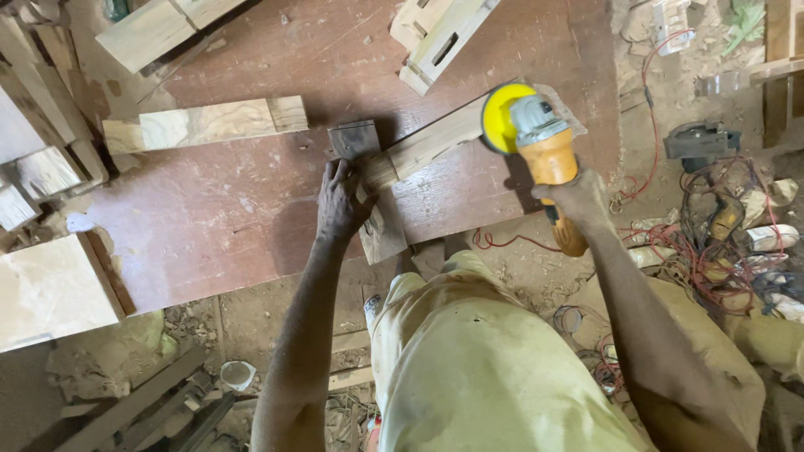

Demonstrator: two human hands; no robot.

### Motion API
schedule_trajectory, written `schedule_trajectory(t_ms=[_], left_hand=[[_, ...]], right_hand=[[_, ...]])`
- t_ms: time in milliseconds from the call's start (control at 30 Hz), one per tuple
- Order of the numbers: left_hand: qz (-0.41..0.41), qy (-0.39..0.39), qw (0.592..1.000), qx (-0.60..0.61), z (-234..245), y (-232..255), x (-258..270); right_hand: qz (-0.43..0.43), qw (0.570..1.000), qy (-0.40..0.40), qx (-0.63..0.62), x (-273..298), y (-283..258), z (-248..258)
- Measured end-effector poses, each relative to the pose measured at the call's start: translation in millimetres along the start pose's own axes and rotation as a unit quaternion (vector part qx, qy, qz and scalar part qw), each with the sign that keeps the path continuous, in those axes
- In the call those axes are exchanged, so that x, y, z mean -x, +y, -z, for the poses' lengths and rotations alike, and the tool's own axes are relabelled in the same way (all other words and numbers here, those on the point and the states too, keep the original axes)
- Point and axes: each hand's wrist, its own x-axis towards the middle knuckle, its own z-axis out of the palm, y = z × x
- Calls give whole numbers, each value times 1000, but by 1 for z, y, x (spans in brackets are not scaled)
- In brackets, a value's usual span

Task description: The person sands several pieces of wood using a handheld power sander, holding the wood steady by hand on a workbench.

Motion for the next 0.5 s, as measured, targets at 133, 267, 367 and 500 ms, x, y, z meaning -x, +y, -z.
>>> schedule_trajectory(t_ms=[133,267,367,500], left_hand=[[-9,13,1000,10,3,3,0],[-20,20,1000,7,5,6,-3],[-28,26,999,2,4,7,-1],[-19,13,1000,2,2,7,-4]], right_hand=[[-23,997,10,-66,2,10,9],[13,996,10,-87,17,7,5],[8,999,-6,-47,25,-1,-4],[17,998,-33,-48,36,-17,-14]])
